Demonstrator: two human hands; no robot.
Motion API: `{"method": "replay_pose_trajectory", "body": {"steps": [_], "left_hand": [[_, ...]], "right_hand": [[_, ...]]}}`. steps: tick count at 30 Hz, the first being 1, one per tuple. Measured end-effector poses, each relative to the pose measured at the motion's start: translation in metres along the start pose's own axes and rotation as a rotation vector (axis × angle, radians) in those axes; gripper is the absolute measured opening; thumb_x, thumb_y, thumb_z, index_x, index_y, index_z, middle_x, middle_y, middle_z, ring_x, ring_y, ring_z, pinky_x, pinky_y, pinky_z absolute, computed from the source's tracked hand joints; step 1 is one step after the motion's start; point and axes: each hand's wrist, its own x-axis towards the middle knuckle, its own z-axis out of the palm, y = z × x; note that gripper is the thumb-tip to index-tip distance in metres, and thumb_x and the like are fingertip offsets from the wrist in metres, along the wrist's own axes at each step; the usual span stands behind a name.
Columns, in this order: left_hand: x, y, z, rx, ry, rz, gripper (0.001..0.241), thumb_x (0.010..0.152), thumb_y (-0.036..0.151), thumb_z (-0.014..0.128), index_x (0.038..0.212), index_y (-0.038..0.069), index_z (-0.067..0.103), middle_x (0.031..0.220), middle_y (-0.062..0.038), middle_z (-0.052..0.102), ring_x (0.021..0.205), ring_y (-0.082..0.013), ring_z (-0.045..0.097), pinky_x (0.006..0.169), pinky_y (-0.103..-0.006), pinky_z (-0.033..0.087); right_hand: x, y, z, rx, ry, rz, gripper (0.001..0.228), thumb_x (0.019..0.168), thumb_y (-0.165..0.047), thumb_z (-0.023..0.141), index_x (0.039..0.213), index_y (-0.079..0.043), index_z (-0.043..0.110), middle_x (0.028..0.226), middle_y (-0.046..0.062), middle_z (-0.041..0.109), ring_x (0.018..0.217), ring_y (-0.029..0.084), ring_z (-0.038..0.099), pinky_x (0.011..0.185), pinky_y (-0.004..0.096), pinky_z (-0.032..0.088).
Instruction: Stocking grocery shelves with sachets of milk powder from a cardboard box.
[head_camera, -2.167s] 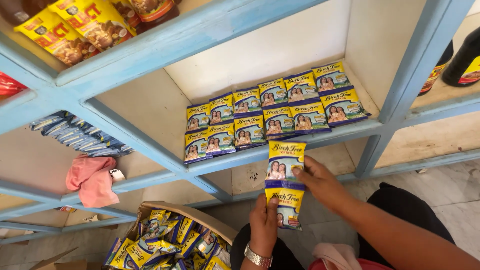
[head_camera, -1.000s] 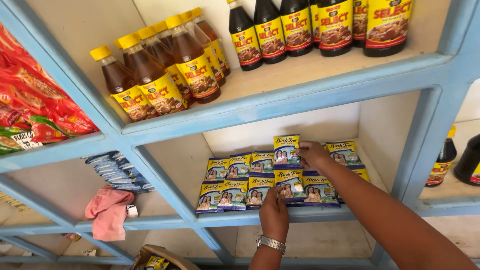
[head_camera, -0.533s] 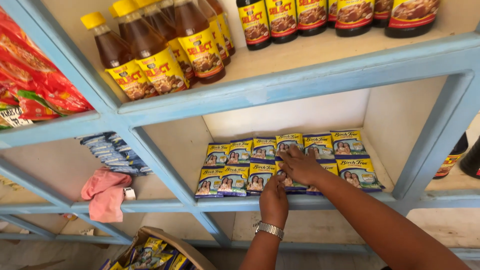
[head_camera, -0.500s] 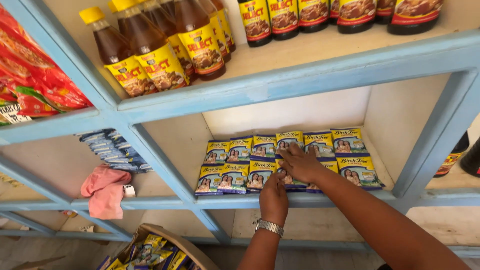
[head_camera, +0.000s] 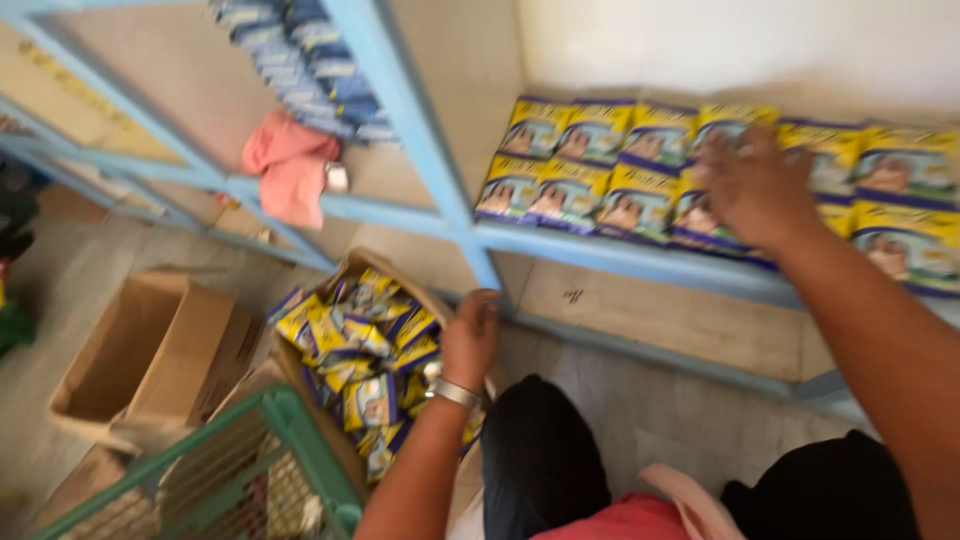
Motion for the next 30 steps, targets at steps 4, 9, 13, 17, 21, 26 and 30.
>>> {"method": "replay_pose_trajectory", "body": {"steps": [4, 9, 13, 17, 21, 26, 30], "left_hand": [[-0.034, -0.08, -0.067, -0.177, 0.019, -0.322, 0.014, 0.096, 0.008, 0.06, 0.108, 0.008, 0.068, 0.078, -0.005, 0.072, 0.055, -0.0153, 0.063, 0.051, -0.0316, 0.052], [-0.062, -0.151, -0.085, -0.12, 0.046, -0.473, 0.016, 0.095, 0.005, 0.061, 0.109, 0.007, 0.068, 0.071, -0.005, 0.064, 0.055, -0.011, 0.061, 0.051, -0.0293, 0.051], [-0.071, -0.17, -0.076, -0.064, 0.038, -0.476, 0.014, 0.096, 0.008, 0.063, 0.11, 0.007, 0.068, 0.077, -0.008, 0.068, 0.062, -0.0192, 0.065, 0.057, -0.0348, 0.052], [-0.082, -0.174, -0.075, 0.335, 0.061, -0.229, 0.021, 0.089, 0.01, 0.068, 0.11, 0.014, 0.069, 0.106, -0.009, 0.067, 0.091, -0.0305, 0.067, 0.076, -0.0427, 0.055], [-0.083, -0.18, -0.076, 0.617, 0.0, -0.248, 0.039, 0.081, 0.012, 0.072, 0.118, 0.025, 0.068, 0.113, -0.004, 0.061, 0.106, -0.0317, 0.06, 0.081, -0.0456, 0.054], [-0.065, -0.192, -0.066, 0.938, -0.106, -0.326, 0.044, 0.077, 0.015, 0.072, 0.119, 0.03, 0.067, 0.119, 0.001, 0.059, 0.113, -0.026, 0.055, 0.078, -0.0499, 0.052], [-0.064, -0.213, -0.061, 1.073, -0.173, -0.244, 0.029, 0.089, 0.018, 0.064, 0.117, 0.027, 0.066, 0.119, 0.001, 0.059, 0.111, -0.0252, 0.056, 0.08, -0.0494, 0.052]], "right_hand": [[-0.031, -0.086, -0.055, 0.287, 0.347, 0.032, 0.027, 0.12, -0.029, 0.057, 0.13, -0.007, 0.068, 0.125, 0.018, 0.059, 0.121, 0.034, 0.054, 0.103, 0.058, 0.041], [-0.062, -0.201, -0.033, 0.804, 0.368, -0.369, 0.017, 0.096, -0.012, 0.064, 0.11, -0.003, 0.065, 0.114, 0.013, 0.064, 0.111, 0.031, 0.063, 0.098, 0.046, 0.048], [-0.102, -0.288, -0.004, 1.055, 0.062, -0.455, 0.02, 0.092, -0.012, 0.07, 0.111, -0.006, 0.071, 0.106, 0.011, 0.063, 0.097, 0.027, 0.064, 0.083, 0.039, 0.054], [-0.124, -0.327, 0.017, 1.055, -0.171, -0.661, 0.018, 0.095, -0.021, 0.073, 0.107, -0.008, 0.071, 0.1, 0.009, 0.059, 0.09, 0.028, 0.062, 0.079, 0.041, 0.051], [-0.126, -0.331, 0.026, 0.965, -0.275, -0.641, 0.026, 0.089, -0.027, 0.072, 0.107, -0.008, 0.071, 0.102, 0.011, 0.057, 0.086, 0.031, 0.06, 0.077, 0.043, 0.048], [-0.126, -0.333, 0.02, 0.99, -0.349, -0.558, 0.027, 0.088, -0.028, 0.073, 0.106, -0.009, 0.071, 0.1, 0.011, 0.057, 0.087, 0.032, 0.06, 0.076, 0.043, 0.048], [-0.124, -0.33, 0.019, 1.016, -0.364, -0.557, 0.026, 0.087, -0.027, 0.074, 0.105, -0.008, 0.071, 0.098, 0.011, 0.056, 0.091, 0.034, 0.059, 0.078, 0.045, 0.048]]}}
